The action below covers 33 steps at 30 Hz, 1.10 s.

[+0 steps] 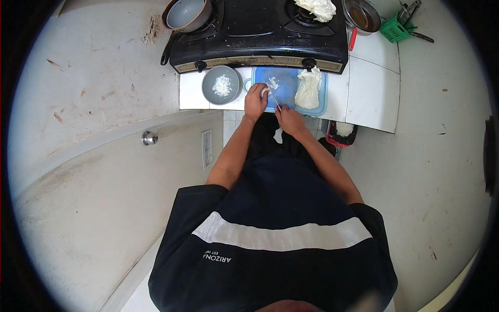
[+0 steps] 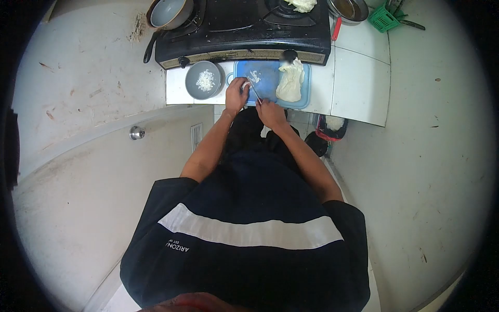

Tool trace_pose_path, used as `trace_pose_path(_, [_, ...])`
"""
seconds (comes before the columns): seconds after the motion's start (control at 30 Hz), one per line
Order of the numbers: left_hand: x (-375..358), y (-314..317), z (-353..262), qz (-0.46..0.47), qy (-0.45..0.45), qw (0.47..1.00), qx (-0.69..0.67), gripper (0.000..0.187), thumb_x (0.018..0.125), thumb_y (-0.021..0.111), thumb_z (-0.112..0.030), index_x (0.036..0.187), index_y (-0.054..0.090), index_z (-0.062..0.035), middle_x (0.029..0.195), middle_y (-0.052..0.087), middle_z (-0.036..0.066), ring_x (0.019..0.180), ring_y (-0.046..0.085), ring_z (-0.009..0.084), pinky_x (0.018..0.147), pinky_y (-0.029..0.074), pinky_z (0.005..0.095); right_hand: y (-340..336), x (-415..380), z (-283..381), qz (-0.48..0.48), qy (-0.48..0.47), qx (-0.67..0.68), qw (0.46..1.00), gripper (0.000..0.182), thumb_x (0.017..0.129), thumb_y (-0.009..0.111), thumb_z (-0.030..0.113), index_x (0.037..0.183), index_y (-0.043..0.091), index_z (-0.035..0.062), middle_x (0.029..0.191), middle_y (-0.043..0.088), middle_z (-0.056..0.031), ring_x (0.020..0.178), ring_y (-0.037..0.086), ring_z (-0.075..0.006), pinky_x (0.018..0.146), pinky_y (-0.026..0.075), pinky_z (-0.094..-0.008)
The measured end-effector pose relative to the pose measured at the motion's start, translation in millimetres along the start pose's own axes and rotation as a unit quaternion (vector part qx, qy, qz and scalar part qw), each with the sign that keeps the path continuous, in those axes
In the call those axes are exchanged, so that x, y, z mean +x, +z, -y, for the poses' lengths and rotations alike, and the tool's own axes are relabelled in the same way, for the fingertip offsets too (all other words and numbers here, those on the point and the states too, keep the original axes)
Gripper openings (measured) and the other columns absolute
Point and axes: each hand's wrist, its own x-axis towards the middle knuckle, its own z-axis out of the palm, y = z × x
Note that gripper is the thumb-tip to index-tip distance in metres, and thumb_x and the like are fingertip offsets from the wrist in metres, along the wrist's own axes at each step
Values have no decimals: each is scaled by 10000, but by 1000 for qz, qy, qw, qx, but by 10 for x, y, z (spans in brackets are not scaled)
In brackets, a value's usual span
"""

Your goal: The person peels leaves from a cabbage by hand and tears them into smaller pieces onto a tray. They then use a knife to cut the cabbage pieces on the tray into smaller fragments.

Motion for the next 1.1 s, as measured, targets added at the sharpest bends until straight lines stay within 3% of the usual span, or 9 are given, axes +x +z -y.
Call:
trace_pose_path(0.33, [-3,8,-8,-12,22,1000,-3,158,895,673,-61,1049,681,-23,1047,679,166,1006,639,394,891,513,447,106,116,-8,-44,-24,30,998,456,1049,505,371,938,637,-51,769,691,-292,740,697,-487,691,568,-568])
trace_pose_path(0.5, [-12,29,-12,-24,18,999,-14,150,898,672,-61,1042,672,-20,1037,676,167,995,636,396,881,510,448,98,60,-18,-1,14,16,1000,445,1038,523,363,918,645,-49,789,695,-295,764,701,-484,717,571,-569])
trace_pose_path(0.7, [-16,35,42,-16,27,1000,0,152,896,671,-55,1044,671,-19,1036,675,175,1002,635,399,882,509,447,145,292,57,-42,-10,36,998,437,1038,526,346,913,644,-55,799,696,-299,765,704,-475,712,571,-564])
trace_pose_path(0.93, [-25,60,11,-34,4,999,-15,143,892,684,-53,1029,673,-14,1019,685,176,977,651,400,865,518,445,97,25,1,-7,16,27,999,442,1039,523,336,896,657,-60,787,693,-304,761,702,-483,702,568,-564])
trace_pose_path(1.1, [-46,89,16,-53,1,998,-23,138,886,693,-48,1018,678,-10,1004,690,177,949,657,404,839,524,448,115,263,25,-25,-27,48,998,441,1038,518,332,896,667,-58,824,700,-305,773,701,-484,723,566,-566])
